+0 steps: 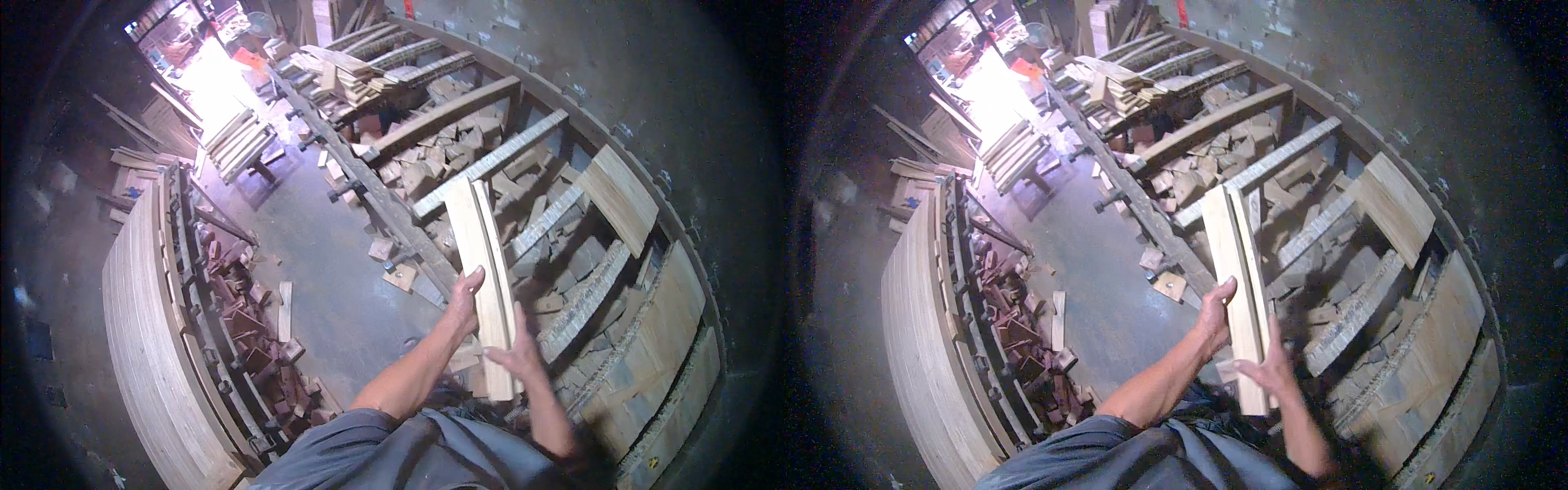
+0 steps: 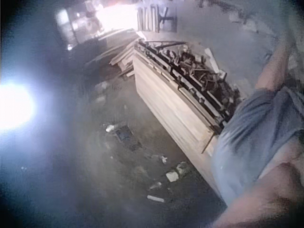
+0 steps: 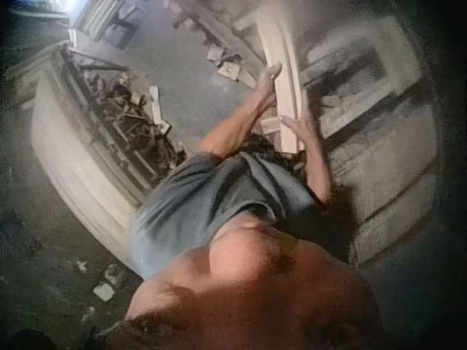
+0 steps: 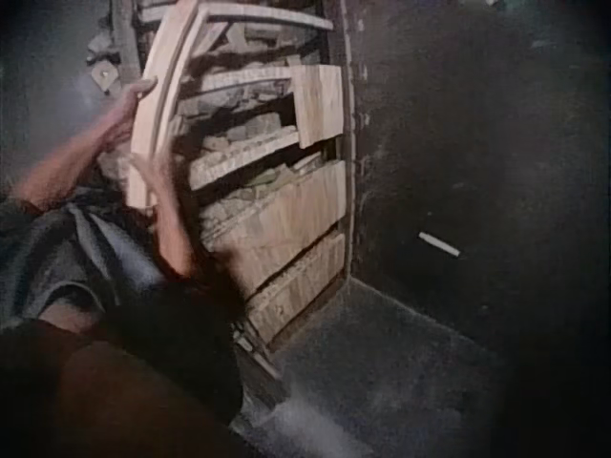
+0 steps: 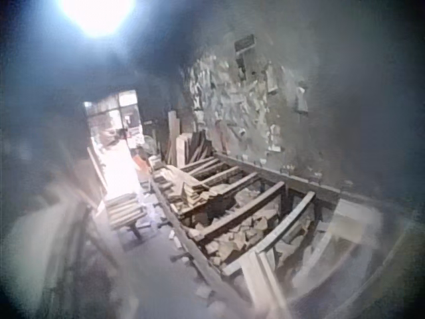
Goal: The person picks up wooden planks from a pile on the floor and places them onto a metal rack. They repeatedly lift, inspect, and stack the planks one by one, organizing them into a neat pile on the rack.
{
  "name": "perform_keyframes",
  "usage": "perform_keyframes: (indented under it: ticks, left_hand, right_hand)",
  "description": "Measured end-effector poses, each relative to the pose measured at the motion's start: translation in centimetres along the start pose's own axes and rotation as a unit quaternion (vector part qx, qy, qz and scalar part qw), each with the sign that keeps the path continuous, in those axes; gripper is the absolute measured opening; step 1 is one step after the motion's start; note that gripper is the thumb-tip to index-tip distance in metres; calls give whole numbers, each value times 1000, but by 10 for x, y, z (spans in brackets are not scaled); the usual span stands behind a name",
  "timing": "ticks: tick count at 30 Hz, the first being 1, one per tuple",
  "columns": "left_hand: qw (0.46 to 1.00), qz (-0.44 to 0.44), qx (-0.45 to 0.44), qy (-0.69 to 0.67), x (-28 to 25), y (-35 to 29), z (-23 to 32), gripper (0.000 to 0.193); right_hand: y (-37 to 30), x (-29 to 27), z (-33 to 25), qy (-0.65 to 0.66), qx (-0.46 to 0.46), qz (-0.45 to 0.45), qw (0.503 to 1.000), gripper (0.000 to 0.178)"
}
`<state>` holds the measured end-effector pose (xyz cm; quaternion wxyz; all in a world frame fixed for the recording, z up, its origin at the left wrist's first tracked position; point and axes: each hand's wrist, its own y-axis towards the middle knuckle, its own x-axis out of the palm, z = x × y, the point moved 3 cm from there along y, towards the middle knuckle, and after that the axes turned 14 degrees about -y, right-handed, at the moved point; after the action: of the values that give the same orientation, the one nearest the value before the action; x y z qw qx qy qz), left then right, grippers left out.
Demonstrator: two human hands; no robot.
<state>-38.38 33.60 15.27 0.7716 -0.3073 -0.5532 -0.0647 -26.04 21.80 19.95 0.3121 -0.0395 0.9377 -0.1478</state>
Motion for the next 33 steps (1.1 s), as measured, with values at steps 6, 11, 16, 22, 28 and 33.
perform_keyframes:
  ticks: [6, 11, 16, 22, 28, 33]
  left_hand:
    - [992, -24, 17, 127, -15, -34, 112, 69]
    - [981, -52, 95, 159, -57, -27, 243, 70]
    - [989, -3, 89, 121, -101, -22, 375, 63]
    - [983, 44, 145, 106, -119, -26, 528, 90]
    - [977, 125, 137, 107, -154, -10, 644, 95]
    - [951, 218, 189, 109, -218, 9, 762, 78]
  right_hand:
    - [20, 97, -76, 98, -21, 66, 993, 121]
    - [107, 168, -152, 199, -54, 2, 979, 112]
    - [199, 234, -273, 221, -8, -61, 973, 82]
    - [305, 320, -371, 288, -29, -121, 950, 79]
    - [424, 363, -437, 293, -35, -118, 948, 81]
    - [555, 383, -494, 278, -38, -86, 956, 83]
